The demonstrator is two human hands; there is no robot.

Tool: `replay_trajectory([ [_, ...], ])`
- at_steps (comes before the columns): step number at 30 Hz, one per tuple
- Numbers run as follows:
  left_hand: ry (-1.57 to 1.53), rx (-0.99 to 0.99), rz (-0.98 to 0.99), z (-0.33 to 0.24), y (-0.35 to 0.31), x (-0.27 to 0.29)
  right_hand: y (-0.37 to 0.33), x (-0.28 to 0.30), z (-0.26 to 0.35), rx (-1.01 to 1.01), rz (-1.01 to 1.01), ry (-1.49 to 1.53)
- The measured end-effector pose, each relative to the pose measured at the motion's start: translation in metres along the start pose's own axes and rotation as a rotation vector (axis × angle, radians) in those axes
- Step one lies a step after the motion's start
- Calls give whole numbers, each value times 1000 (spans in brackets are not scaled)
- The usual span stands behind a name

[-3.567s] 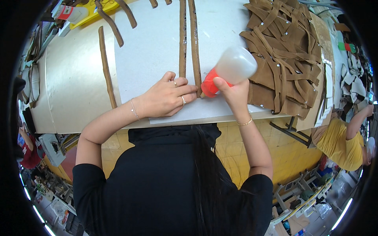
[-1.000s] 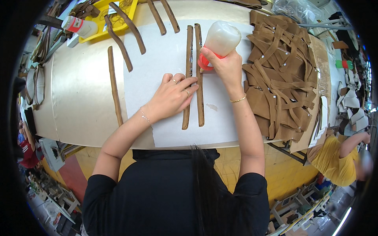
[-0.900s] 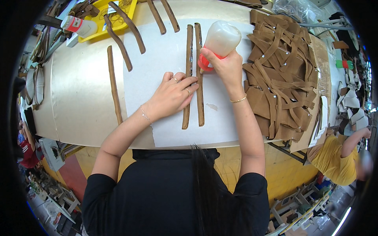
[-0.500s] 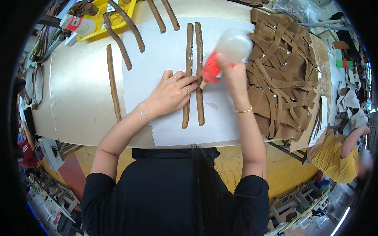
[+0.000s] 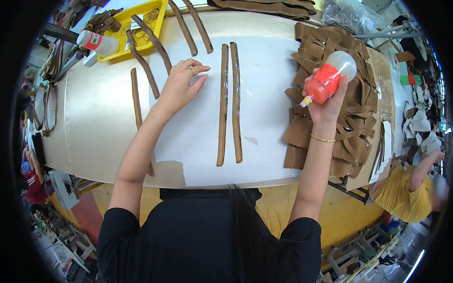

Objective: The person applies glue from a red-capped bottle along the length of several brown leather straps laid on a white work surface. The person repeatedly picks up straps, applies glue, and places them back down, working one at a time.

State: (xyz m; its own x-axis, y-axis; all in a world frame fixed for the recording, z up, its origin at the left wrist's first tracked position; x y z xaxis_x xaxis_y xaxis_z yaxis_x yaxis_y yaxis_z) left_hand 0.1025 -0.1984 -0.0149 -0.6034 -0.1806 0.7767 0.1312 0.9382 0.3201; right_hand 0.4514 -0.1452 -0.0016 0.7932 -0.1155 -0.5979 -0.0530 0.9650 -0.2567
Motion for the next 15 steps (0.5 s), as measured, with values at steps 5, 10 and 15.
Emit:
replay_trajectory([
  [5,86,24,-24,15,34,-13,11,18,-14,-77,-23,108],
  [10,149,117,106,26,77,-29,14,24,-25,-81,-11,93],
  [15,165,162,187,30,95,-43,13,19,-28,-57,29,68],
])
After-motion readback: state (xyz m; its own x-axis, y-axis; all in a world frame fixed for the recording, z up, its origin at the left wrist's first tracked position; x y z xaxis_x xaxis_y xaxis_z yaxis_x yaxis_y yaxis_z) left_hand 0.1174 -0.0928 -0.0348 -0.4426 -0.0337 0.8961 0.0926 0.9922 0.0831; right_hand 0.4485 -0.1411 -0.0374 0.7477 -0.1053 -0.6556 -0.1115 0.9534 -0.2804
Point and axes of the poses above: each hand's wrist, its own y-axis towards the middle knuckle, its own x-axis out of the back of the hand, z = x × y, the point moved 3 cm from there along y, towards the middle knuckle, and after that the axes turned 5 degrees about -z, right-handed, at the moved point
